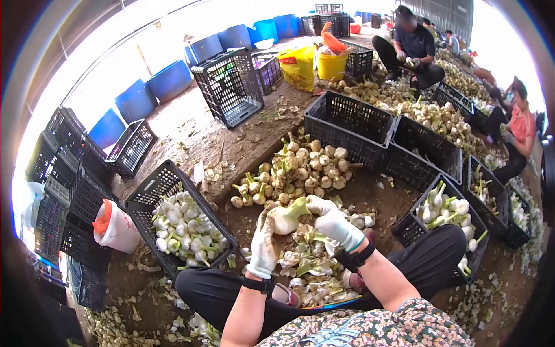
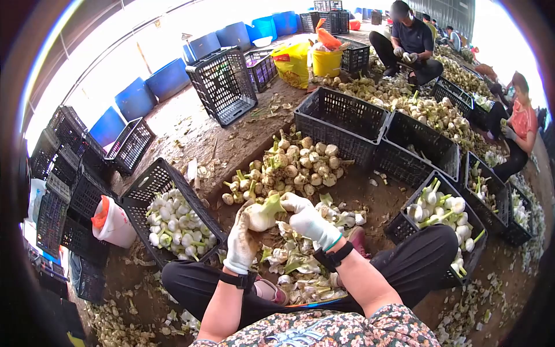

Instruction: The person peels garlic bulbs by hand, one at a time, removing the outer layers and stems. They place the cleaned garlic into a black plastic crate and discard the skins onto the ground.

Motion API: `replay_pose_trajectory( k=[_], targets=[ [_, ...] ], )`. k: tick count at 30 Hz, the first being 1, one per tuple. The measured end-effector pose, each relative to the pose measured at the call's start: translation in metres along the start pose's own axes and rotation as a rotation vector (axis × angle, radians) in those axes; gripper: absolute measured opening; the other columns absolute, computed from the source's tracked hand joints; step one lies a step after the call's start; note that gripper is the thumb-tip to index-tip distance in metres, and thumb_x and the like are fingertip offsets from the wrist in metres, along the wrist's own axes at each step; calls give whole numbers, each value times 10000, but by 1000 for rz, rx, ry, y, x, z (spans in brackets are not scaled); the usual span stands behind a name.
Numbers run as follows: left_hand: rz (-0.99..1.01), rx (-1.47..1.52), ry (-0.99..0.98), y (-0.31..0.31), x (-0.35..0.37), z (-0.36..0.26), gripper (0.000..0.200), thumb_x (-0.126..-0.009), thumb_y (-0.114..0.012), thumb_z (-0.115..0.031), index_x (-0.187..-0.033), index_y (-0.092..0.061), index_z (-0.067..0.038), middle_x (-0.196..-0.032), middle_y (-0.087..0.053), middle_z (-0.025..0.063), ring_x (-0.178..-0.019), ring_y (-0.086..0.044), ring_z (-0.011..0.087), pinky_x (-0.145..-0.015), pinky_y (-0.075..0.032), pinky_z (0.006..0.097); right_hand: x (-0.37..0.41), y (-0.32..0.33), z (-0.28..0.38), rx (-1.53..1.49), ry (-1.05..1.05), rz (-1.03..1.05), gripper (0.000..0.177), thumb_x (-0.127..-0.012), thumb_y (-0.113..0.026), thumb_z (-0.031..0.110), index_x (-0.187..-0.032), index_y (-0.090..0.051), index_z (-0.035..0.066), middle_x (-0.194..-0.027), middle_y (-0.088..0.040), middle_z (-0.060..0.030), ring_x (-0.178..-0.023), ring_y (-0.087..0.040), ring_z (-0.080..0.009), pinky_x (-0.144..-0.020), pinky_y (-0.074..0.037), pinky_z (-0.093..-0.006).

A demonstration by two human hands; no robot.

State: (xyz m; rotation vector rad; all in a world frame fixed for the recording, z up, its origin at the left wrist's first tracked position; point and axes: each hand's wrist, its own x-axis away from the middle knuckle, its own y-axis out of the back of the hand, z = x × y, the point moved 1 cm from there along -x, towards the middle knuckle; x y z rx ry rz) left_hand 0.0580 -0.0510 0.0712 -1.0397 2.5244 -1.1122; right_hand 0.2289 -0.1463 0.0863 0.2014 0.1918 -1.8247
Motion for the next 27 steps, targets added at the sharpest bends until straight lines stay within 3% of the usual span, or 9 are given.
replay_pose_trajectory(
  k=[4, 10, 12, 14, 16, 20, 22, 24, 27],
  targets=[
    [4, -435, -257, -8, 7, 14, 575, -941, -682, -264, -1410, -394, -100, -1226, -583, 96, -1036, -637, 190, -853, -561, 288, 0, -26, -10, -77, -38, -208, 332, -793, -668, -71, -1113, -683, 18, -1023, -705, -36, -938, -625, -121, -873, -496, -280],
    [67, -95, 197, -1, 5, -12, 596, -877, -760, -285, -1328, -454, -43, -1109, -625, 83, -919, -645, 169, -804, -557, 279, 6, -21, -10, -181, -89, -215, 212, -840, -644, -59, -1033, -701, 5, -976, -718, -11, -880, -613, -71, -804, -513, -240],
    [-143, -471, -279, -11, 1, 3, 611, -821, -817, -210, -1302, -480, -42, -1093, -636, 79, -945, -645, 166, -806, -564, 298, 8, -29, 5, 1, -75, -267, 209, -845, -647, -53, -1039, -701, 1, -975, -720, -21, -872, -618, -71, -788, -515, -244],
    [-129, -660, -300, -15, 12, -1, 625, -770, -850, -123, -1281, -501, -42, -1116, -635, 86, -988, -646, 172, -842, -568, 314, 9, -30, 17, 191, -71, -230, 213, -849, -643, -54, -1054, -693, -23, -962, -718, -47, -860, -643, -99, -785, -528, -259],
    [-4, -281, -130, -19, 17, -13, 697, -732, -874, -112, -1306, -485, -36, -1149, -631, 90, -1018, -649, 190, -898, -558, 321, 11, -27, 24, -472, -393, -196, 187, -857, -651, -26, -1040, -681, -44, -930, -714, -66, -842, -663, -146, -784, -545, -276],
    [215, -223, -152, -13, 21, -30, 858, -714, -872, -78, -1430, -403, -29, -1268, -587, 99, -1118, -618, 213, -942, -546, 342, 6, 8, -48, -1229, -319, -537, 163, -928, -614, 59, -1055, -583, -39, -1016, -650, -120, -826, -646, -197, -720, -563, -340],
    [211, -93, -51, -8, 27, -40, 948, -686, -882, -56, -1472, -351, -45, -1301, -568, 90, -1136, -602, 210, -953, -537, 353, 11, 48, -84, -531, -493, -585, 405, -918, -647, 165, -1255, -544, -34, -1157, -643, -182, -951, -650, -259, -837, -539, -448],
    [216, -177, -114, -20, 27, -49, 979, -675, -871, -12, -1488, -325, -55, -1268, -567, 87, -1134, -585, 188, -950, -524, 326, 16, 52, -75, 885, -466, -56, 670, -865, -718, 358, -1372, -489, -15, -1222, -623, -222, -1076, -623, -334, -949, -492, -432],
    [86, -608, -145, -9, 22, -36, 952, -646, -832, 30, -1466, -356, -67, -1141, -535, 44, -1028, -581, 152, -921, -524, 304, 10, 6, 12, 774, -114, -61, 584, -814, -737, 354, -1275, -593, 27, -1159, -648, -200, -1104, -615, -339, -949, -488, -391]
  ],
)
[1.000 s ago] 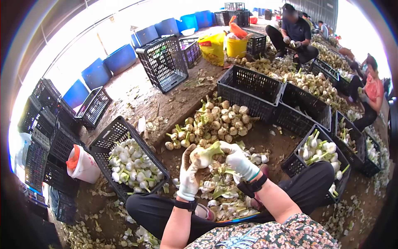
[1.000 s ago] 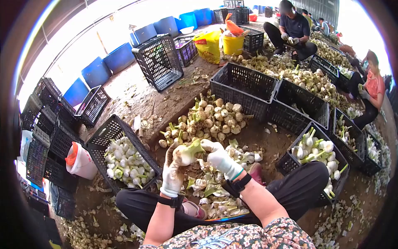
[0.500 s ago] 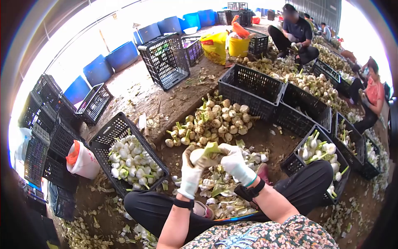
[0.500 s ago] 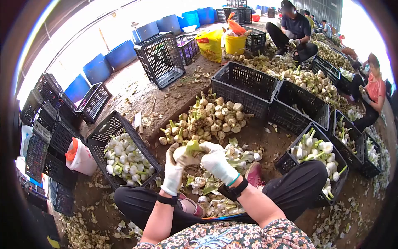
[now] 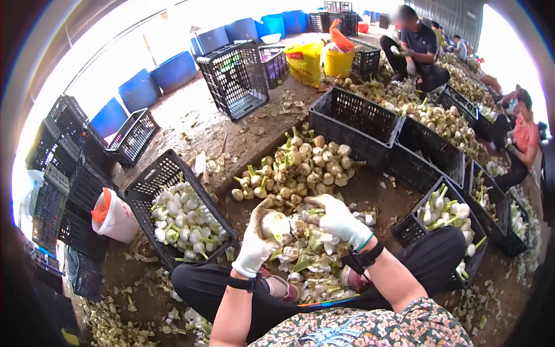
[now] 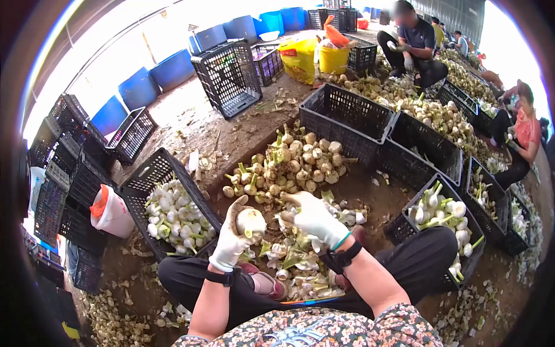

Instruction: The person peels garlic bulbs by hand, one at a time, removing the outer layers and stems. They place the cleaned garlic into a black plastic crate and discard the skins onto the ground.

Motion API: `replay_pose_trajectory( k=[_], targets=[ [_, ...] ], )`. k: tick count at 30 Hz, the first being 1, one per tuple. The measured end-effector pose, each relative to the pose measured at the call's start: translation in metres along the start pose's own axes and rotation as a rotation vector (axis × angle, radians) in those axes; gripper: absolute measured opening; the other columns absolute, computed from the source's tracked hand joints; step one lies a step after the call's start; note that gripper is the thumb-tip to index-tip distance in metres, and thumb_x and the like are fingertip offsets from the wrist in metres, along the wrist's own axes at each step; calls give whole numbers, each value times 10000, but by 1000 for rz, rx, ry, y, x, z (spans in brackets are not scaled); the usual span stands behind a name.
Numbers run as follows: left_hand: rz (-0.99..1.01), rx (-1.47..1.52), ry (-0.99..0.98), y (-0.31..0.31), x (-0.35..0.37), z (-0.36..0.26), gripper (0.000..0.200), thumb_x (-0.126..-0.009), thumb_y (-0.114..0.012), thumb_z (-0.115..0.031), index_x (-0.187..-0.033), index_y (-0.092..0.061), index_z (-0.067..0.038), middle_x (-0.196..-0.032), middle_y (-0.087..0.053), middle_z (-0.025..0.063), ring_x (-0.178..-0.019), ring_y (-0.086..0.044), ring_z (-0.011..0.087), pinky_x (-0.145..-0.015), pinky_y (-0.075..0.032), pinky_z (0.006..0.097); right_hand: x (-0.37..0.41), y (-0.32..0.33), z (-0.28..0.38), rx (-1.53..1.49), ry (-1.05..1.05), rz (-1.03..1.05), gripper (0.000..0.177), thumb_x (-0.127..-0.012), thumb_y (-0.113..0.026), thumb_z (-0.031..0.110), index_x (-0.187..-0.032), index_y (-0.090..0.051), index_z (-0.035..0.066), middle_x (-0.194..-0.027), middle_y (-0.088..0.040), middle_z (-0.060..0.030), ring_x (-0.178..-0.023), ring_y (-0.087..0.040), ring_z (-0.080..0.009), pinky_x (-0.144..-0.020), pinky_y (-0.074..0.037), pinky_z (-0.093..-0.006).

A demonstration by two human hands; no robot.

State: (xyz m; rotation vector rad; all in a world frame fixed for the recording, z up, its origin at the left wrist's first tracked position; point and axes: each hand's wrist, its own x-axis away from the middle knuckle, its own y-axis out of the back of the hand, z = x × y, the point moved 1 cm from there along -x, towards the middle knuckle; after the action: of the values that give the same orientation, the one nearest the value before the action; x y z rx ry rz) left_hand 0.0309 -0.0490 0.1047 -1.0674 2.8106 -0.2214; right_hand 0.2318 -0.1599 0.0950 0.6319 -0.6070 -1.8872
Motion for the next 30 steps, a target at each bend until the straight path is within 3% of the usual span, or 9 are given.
replay_pose_trajectory(
  k=[4, 8, 13, 16, 19, 20, 23, 29, 30],
  targets=[
    [55, -112, -19, -10, -7, 7, 851, -684, -812, 28, -1420, -393, -56, -1107, -538, 39, -1004, -563, 120, -917, -476, 247, -7, 11, 59, -42, 350, -26, 231, -759, -661, 150, -940, -722, 21, -894, -696, -152, -861, -666, -345, -788, -532, -426],
    [49, -213, -15, -10, -4, 15, 848, -676, -845, -18, -1401, -406, -34, -1172, -559, 67, -1051, -563, 148, -947, -474, 283, -12, 3, 68, 330, 320, 148, 160, -757, -606, 151, -795, -674, 11, -830, -666, -205, -804, -672, -369, -727, -536, -435],
    [40, -108, -46, -8, -5, 10, 761, -703, -791, 13, -1381, -449, -47, -1259, -574, 81, -1153, -568, 182, -1002, -469, 313, -23, -8, 55, 197, 312, -29, 181, -771, -620, 149, -850, -671, -6, -822, -665, -214, -758, -668, -372, -697, -531, -426],
    [-189, 188, -63, -8, -7, 14, 676, -809, -692, 83, -1414, -421, -45, -1279, -565, 92, -1137, -583, 180, -997, -479, 308, -27, -16, 38, -510, -252, 68, 154, -820, -583, 61, -924, -670, -14, -757, -670, -113, -699, -612, -163, -643, -490, -337],
    [-302, 438, -10, -7, -6, 39, 569, -875, -714, -24, -1380, -454, 4, -1264, -578, 83, -1089, -588, 151, -925, -498, 290, -12, -36, 49, -553, -132, 35, 158, -841, -582, 40, -961, -671, -10, -729, -634, -38, -699, -529, -84, -659, -472, -286],
    [-396, 372, -23, -9, -11, 45, 531, -884, -737, -97, -1338, -493, 29, -1196, -620, 70, -1036, -599, 130, -889, -498, 277, -10, -45, 48, -552, -215, 102, 183, -824, -576, 59, -962, -673, -13, -797, -674, -91, -745, -606, -156, -724, -490, -312],
    [-543, 254, 32, -6, -17, 47, 306, -921, -703, -129, -1195, -637, -11, -1120, -670, 58, -993, -616, 126, -871, -510, 284, -6, -60, 33, -100, 101, -83, 227, -800, -616, 94, -1001, -676, 6, -937, -657, -199, -869, -648, -318, -766, -511, -373],
    [-391, 784, -80, 24, -21, 68, 233, -991, -578, -177, -1157, -618, -19, -1274, -620, 156, -1129, -618, 266, -973, -524, 382, -29, -53, -43, 239, -72, -255, 127, -770, -598, 146, -854, -609, 51, -903, -620, -184, -871, -614, -377, -775, -494, -466],
    [-333, 972, -71, 25, -22, 68, 251, -980, -581, -263, -1098, -645, -51, -1248, -637, 151, -1211, -569, 328, -1004, -507, 503, -26, -54, -61, 294, -96, -194, 136, -771, -598, 163, -851, -607, 52, -892, -614, -183, -857, -614, -379, -767, -494, -470]
  ],
)
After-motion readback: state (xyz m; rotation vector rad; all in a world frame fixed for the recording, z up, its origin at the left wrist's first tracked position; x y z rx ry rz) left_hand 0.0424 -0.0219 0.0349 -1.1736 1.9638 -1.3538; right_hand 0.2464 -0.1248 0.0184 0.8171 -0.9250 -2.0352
